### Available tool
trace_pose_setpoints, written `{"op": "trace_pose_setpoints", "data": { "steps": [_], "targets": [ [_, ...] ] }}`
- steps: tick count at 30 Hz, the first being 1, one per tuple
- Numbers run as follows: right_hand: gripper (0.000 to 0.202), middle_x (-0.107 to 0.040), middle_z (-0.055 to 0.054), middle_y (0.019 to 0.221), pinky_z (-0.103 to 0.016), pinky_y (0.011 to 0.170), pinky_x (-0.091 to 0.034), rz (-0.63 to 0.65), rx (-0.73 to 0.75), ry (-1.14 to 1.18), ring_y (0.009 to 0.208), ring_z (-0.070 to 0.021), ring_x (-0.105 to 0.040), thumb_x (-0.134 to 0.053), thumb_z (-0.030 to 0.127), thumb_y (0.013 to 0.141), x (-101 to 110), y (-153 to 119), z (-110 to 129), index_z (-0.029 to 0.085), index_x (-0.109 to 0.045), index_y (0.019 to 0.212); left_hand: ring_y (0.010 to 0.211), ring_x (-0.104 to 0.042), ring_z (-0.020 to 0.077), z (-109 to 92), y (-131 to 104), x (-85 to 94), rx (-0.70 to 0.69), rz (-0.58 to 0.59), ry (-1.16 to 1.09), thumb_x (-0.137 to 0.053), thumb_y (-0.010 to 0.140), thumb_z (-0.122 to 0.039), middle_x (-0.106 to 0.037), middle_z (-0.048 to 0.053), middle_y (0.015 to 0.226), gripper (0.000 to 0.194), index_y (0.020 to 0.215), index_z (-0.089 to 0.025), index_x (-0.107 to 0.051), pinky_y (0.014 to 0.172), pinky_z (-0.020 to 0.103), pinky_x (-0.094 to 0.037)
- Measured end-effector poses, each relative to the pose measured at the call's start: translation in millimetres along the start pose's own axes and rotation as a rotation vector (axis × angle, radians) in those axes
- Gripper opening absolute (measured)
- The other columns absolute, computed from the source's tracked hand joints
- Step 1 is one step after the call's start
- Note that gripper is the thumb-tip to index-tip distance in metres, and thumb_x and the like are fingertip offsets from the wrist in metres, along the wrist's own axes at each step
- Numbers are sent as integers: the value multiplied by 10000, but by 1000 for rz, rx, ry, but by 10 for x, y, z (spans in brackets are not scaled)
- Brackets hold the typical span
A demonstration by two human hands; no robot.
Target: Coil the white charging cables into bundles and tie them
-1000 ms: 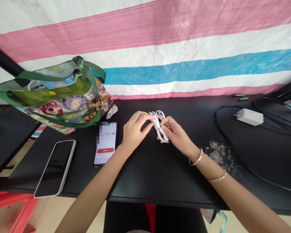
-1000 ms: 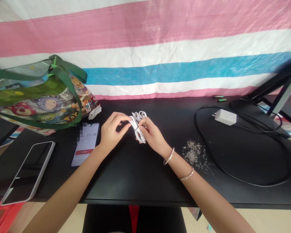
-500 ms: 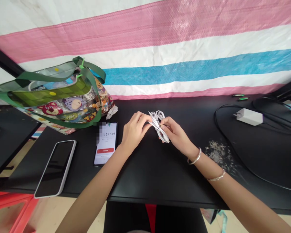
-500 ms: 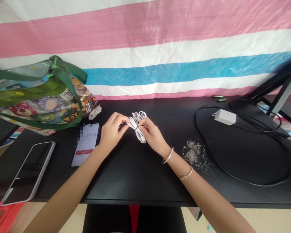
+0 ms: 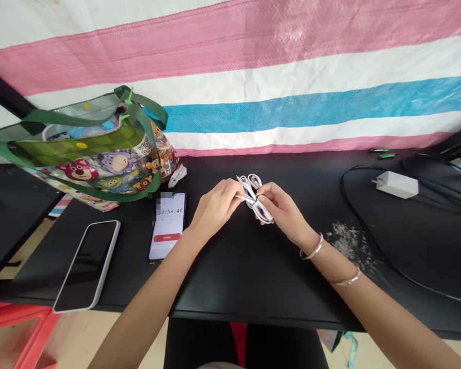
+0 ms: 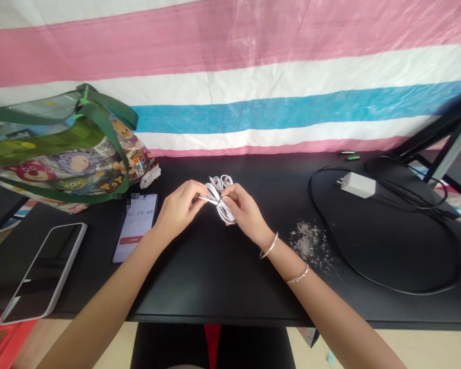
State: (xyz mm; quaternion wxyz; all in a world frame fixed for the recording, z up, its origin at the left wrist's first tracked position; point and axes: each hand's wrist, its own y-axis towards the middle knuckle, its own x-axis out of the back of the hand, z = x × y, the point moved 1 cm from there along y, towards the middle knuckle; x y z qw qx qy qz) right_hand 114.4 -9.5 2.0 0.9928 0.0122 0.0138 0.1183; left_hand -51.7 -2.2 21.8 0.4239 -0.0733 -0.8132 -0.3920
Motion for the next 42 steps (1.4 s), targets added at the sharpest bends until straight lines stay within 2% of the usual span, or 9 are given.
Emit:
{"op": "trace_pose_setpoints", "data": {
  "steps": [8,16,22,25,28,30,34,38,42],
  "targets": [
    [244,-508,72,553,-210,372,-423,-27,23,-8,419,-87,-488,-622,399,762,41,21,-24,228,-452,788,602,-542,62,2,50,42,48,119,-194,-534,899,-199,-626,-7,889,54,898,-189,-587,550,166,-413],
    [152,-482,59,590,-210,391,-383,-104,128,-106,438,-72,-415,-563,335,785,-20,-6,4,221,-464,770,557,-497,59,7,50,-36,151,-30,-343,-545,880,-192,-635,-20,799,87,797,-180,-566,564,168,-432],
    [129,-472,51,615,-211,397,-329,-129,166,-155,447,-76,-406,-534,328,804,-42,-20,-3,221,-466,778,533,-471,41,-5,44,-85,305,-58,-501,-567,840,-181,-607,-33,785,12,829,-181,-561,503,146,-409],
    [92,-493,38,647,-229,470,-371,-140,213,-192,506,-90,-448,-521,294,806,-36,-24,10,219,-474,781,509,-467,39,13,36,-89,415,-17,-588,-588,815,-207,-574,-40,760,142,955,-190,-576,445,137,-391],
    [57,-496,32,659,-245,525,-390,-133,236,-237,553,-103,-473,-503,264,809,-23,-30,30,217,-485,783,471,-438,38,37,39,-77,520,65,-703,-587,806,-242,-554,-39,765,349,1149,-198,-544,375,137,-373],
    [48,-478,38,641,-248,531,-387,-103,228,-260,549,-106,-463,-495,255,814,-14,-33,43,217,-488,787,466,-428,39,52,46,-65,565,131,-776,-581,803,-265,-540,-34,759,410,1204,-192,-535,362,140,-386],
    [47,-441,53,604,-250,532,-374,-53,219,-271,527,-104,-435,-485,254,821,-4,-33,67,217,-482,793,477,-431,43,79,58,-54,576,198,-818,-569,802,-311,-511,-34,698,315,1079,-165,-606,378,140,-412],
    [63,-416,60,588,-247,528,-360,-27,219,-263,515,-101,-413,-492,269,824,2,-26,86,221,-471,788,484,-440,50,89,61,-63,557,127,-783,-605,769,-319,-483,-44,646,194,891,-168,-602,362,128,-393],
    [119,-424,62,585,-246,515,-349,15,195,-231,503,-100,-409,-521,326,823,14,-19,86,225,-468,786,603,-510,89,73,69,-55,518,29,-723,-649,730,-316,-511,-20,673,167,738,-171,-568,394,130,-425]
  ]
}}
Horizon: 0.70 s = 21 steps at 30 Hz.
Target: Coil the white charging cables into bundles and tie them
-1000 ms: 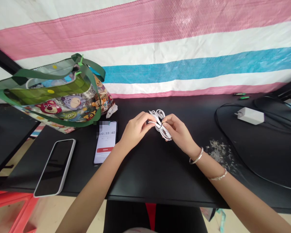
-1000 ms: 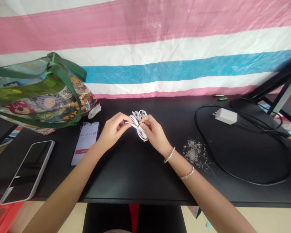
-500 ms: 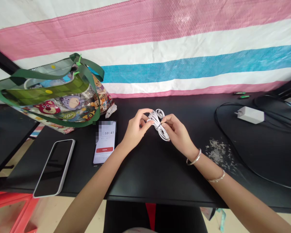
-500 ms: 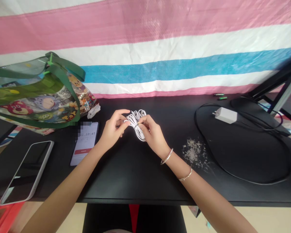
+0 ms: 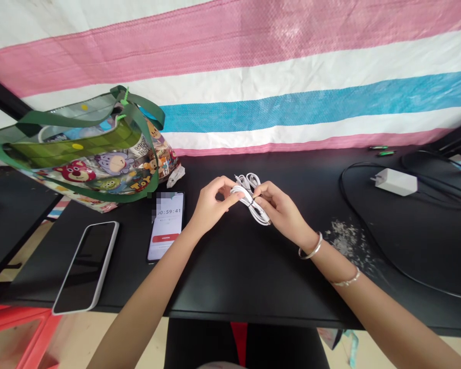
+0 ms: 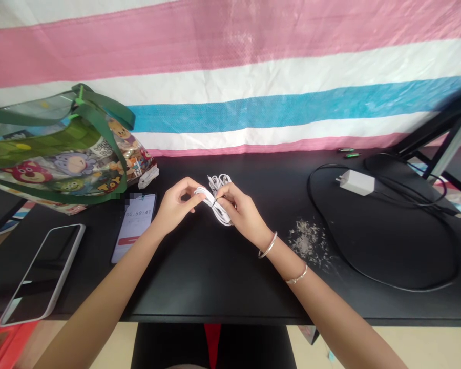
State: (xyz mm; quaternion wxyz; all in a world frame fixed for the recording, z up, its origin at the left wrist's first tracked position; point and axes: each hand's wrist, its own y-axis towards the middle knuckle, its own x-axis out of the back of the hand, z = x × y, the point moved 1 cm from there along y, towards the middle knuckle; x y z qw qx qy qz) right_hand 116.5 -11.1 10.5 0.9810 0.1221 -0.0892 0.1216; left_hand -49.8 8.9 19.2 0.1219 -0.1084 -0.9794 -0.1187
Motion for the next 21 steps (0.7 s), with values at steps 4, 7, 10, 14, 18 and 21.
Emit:
{"op": "trace_pose_setpoints", "data": {
  "steps": [4,7,10,14,18,21],
  "targets": [
    [151,-473,50,603,-244,514,-355,5,-10,14,515,-101,-437,-545,354,813,15,3,-20,220,-483,782,700,-587,113,-29,-7,-5,1,23,-11,-633,745,-284,-587,0,730,142,723,-169,-552,478,153,-480],
    [143,-495,45,610,-243,525,-374,1,-19,21,525,-101,-460,-555,341,805,20,5,-30,217,-492,774,716,-616,121,-37,-11,-2,13,42,-8,-629,755,-280,-626,2,733,136,733,-170,-552,504,163,-481],
    [144,-523,35,617,-243,532,-390,-15,-28,8,537,-105,-486,-564,338,796,25,6,-29,213,-502,762,727,-628,129,-39,-15,5,1,30,25,-637,756,-290,-647,5,735,140,743,-169,-568,501,167,-466],
    [142,-545,26,612,-253,549,-410,-27,-27,-36,550,-114,-508,-566,331,791,46,6,-22,207,-521,738,692,-628,115,-53,-29,3,-52,8,91,-641,766,-288,-660,-7,712,128,748,-169,-597,497,159,-437],
    [126,-589,4,655,-268,584,-429,-39,-20,-104,600,-133,-546,-570,321,774,82,15,-27,205,-549,728,688,-616,103,-78,-53,-16,-139,-39,233,-657,772,-271,-672,-24,722,82,765,-191,-639,558,172,-465],
    [120,-620,-11,693,-279,608,-446,-46,-10,-135,649,-153,-580,-569,321,769,104,25,-29,208,-562,726,664,-592,104,-99,-76,-37,-235,-83,386,-673,781,-279,-670,-29,687,78,752,-208,-660,566,182,-461]
  ]
}}
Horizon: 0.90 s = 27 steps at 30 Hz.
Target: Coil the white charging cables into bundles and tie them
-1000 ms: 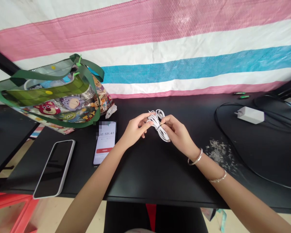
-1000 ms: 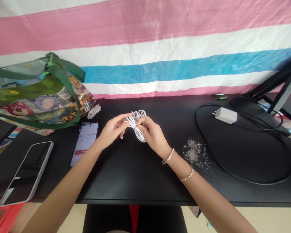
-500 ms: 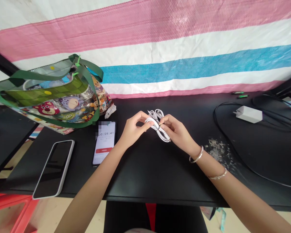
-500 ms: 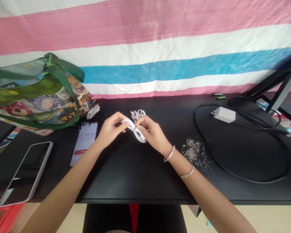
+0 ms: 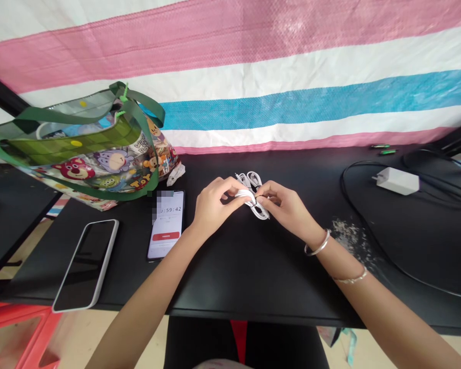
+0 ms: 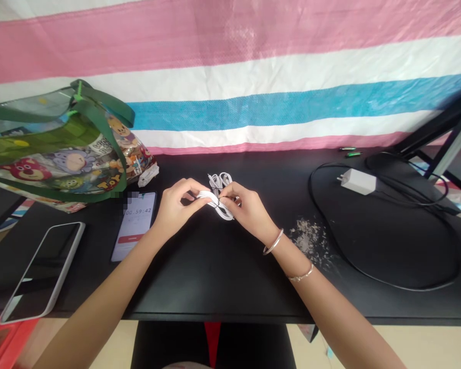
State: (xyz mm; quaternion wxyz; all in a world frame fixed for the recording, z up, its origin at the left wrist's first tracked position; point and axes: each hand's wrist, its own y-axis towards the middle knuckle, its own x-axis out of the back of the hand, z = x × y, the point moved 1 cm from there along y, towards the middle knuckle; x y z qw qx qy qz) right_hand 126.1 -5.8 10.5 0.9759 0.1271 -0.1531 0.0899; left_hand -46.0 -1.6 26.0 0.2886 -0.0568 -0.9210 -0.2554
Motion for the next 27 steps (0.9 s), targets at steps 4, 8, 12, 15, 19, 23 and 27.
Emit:
{"op": "trace_pose_setpoints", "data": {
  "steps": [4,8,12,15,19,23,27],
  "targets": [
    [124,-653,-20,745,-296,634,-466,-19,28,-58,680,-167,-600,-573,334,787,24,-1,25,219,-585,743,622,-558,111,-41,-27,-12,-202,-92,207,-624,845,-329,-678,-20,651,174,717,-218,-665,553,208,-431],
    [73,-675,-16,769,-305,642,-465,-66,39,-177,649,-165,-599,-575,287,798,38,-24,50,228,-605,769,581,-542,108,-58,-49,-23,-400,-183,333,-582,878,-362,-661,-20,606,227,723,-219,-664,538,218,-408],
    [47,-686,-19,781,-316,669,-485,-73,54,-197,706,-191,-642,-577,262,805,42,-42,67,233,-600,776,523,-523,93,-51,-65,-29,-528,-263,369,-594,877,-316,-625,-29,555,183,749,-211,-670,504,207,-396],
    [94,-701,-31,826,-340,745,-510,-26,94,-128,797,-210,-668,-553,304,848,45,-42,94,235,-594,799,515,-536,83,-43,-74,-30,-565,-276,347,-589,882,-313,-626,-30,562,187,746,-215,-674,499,200,-406],
    [165,-705,-50,859,-375,829,-510,-26,182,-109,923,-229,-648,-526,375,888,56,-42,137,244,-587,809,537,-561,76,-51,-84,-34,-601,-266,328,-579,889,-318,-654,-37,610,196,737,-239,-675,516,194,-441],
    [166,-705,-57,943,-394,853,-508,-65,238,-152,949,-232,-650,-528,381,893,63,-48,165,252,-564,793,562,-585,69,-84,-86,-42,-684,-290,348,-599,877,-248,-672,-48,646,148,749,-250,-673,527,187,-464],
    [151,-711,-54,966,-394,892,-498,-78,256,-171,1009,-239,-655,-522,359,898,58,-57,166,257,-558,793,544,-592,51,-120,-80,-43,-761,-331,386,-619,861,-199,-667,-68,637,148,722,-239,-654,508,172,-445]
  ]
}}
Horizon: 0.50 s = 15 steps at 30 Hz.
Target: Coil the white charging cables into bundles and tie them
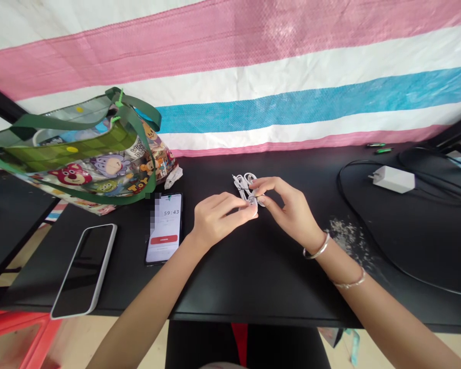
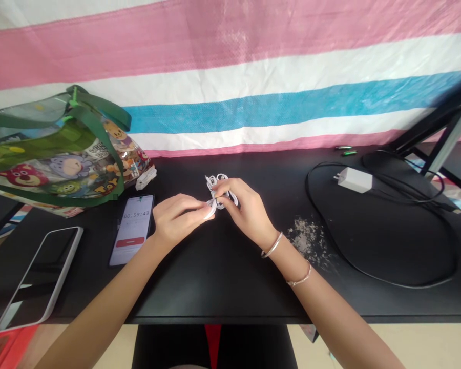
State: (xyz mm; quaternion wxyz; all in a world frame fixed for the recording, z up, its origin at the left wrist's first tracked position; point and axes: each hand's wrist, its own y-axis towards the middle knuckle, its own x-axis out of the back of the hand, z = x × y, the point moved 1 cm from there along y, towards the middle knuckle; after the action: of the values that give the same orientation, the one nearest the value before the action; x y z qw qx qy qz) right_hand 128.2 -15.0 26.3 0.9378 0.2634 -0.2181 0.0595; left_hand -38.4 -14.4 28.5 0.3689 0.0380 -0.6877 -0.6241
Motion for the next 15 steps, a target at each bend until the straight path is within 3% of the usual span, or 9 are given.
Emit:
{"op": "trace_pose_setpoints", "data": {
  "steps": [3,8,11,15],
  "targets": [
    [142,-727,-42,943,-373,877,-506,41,-30,25,1038,-239,-659,-503,354,909,-10,-12,-11,260,-554,815,536,-601,46,-6,10,10,-18,-16,15,-636,848,-188,-663,-78,620,143,712,-232,-643,504,169,-439],
    [155,-740,-39,918,-333,726,-526,94,-92,14,866,-226,-703,-495,381,908,-7,-19,-27,259,-551,832,559,-609,51,-2,-9,21,-17,71,30,-594,874,-194,-667,-73,625,194,699,-254,-654,514,172,-438],
    [132,-732,-34,907,-332,742,-522,70,-49,-14,863,-217,-695,-490,340,911,-1,-13,-20,258,-548,824,567,-596,62,-1,-15,22,-25,86,24,-600,866,-185,-667,-62,631,180,713,-258,-661,516,180,-437],
    [106,-705,-40,891,-339,787,-514,-5,76,-97,881,-206,-670,-492,254,906,1,-9,-16,256,-545,815,567,-580,63,-23,3,14,-89,15,30,-624,831,-129,-667,-66,639,177,696,-242,-642,516,183,-433]
  ]
}}
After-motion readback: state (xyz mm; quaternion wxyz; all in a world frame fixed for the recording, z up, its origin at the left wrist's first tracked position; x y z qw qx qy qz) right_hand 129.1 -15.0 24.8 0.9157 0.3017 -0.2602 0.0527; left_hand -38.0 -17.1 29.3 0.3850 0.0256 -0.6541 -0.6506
